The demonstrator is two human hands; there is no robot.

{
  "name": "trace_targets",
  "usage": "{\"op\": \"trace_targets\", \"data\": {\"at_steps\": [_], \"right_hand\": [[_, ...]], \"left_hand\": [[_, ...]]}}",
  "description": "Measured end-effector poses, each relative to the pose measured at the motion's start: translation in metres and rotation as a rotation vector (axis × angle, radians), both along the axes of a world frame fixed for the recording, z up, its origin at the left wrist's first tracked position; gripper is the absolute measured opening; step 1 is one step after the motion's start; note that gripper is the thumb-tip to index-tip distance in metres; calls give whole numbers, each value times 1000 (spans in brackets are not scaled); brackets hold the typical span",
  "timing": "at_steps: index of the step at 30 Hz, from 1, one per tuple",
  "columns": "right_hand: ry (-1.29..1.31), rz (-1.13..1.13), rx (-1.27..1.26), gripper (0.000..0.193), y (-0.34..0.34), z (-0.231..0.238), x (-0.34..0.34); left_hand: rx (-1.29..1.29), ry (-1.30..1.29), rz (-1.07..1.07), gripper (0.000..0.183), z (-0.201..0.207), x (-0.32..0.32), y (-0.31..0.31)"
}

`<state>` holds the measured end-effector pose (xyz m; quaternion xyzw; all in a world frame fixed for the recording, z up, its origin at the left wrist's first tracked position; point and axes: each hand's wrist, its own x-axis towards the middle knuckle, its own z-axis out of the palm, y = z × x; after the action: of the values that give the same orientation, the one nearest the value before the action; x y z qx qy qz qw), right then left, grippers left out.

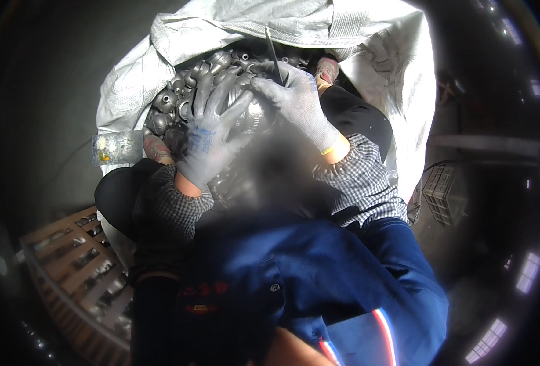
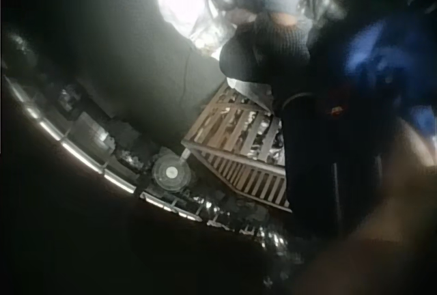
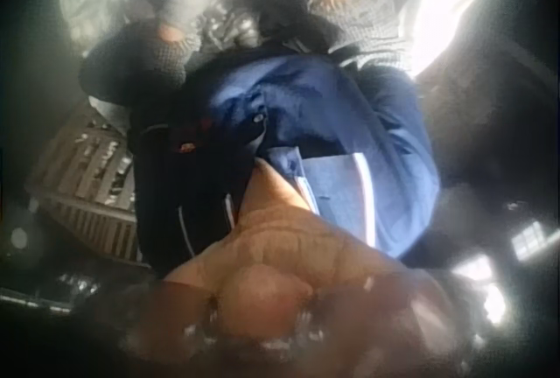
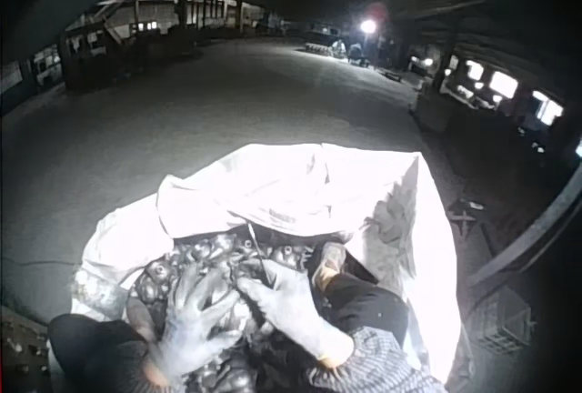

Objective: The recorder is using a small metal tool to scrape or clean individual cast metal parts taken from a large bulk bag.

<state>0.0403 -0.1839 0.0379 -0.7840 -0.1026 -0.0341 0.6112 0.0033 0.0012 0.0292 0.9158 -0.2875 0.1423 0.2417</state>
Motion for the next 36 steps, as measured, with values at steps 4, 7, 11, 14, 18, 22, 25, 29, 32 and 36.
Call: {"op": "trace_targets", "data": {"at_steps": [4,7,11,14,18,22,25,29,32,36], "right_hand": [[-21,-19,107,32,-5,-7,4],[18,-36,108,29,-8,-9,5],[142,-53,323,25,-8,2,5],[194,-88,442,22,-17,-6,14],[174,-168,366,21,-22,6,16],[208,-106,355,20,-17,7,12],[204,-122,360,19,-17,5,12],[141,-125,436,17,-18,-3,17],[27,-127,168,28,-13,-4,11],[-88,-60,13,29,-2,-6,4]], "left_hand": [[72,-35,0,66,0,-2,-1],[85,-88,32,55,-3,-4,-2],[109,-92,20,53,-7,-9,0],[87,-103,9,48,-9,-12,2],[-14,-133,-16,39,-13,-12,5],[-70,-142,72,32,0,-17,-14],[-26,-156,32,34,-3,-14,-7],[-86,-108,22,56,-13,-14,-1],[-83,-105,34,61,-4,-12,-10],[17,-87,72,75,-9,-6,-15]]}}
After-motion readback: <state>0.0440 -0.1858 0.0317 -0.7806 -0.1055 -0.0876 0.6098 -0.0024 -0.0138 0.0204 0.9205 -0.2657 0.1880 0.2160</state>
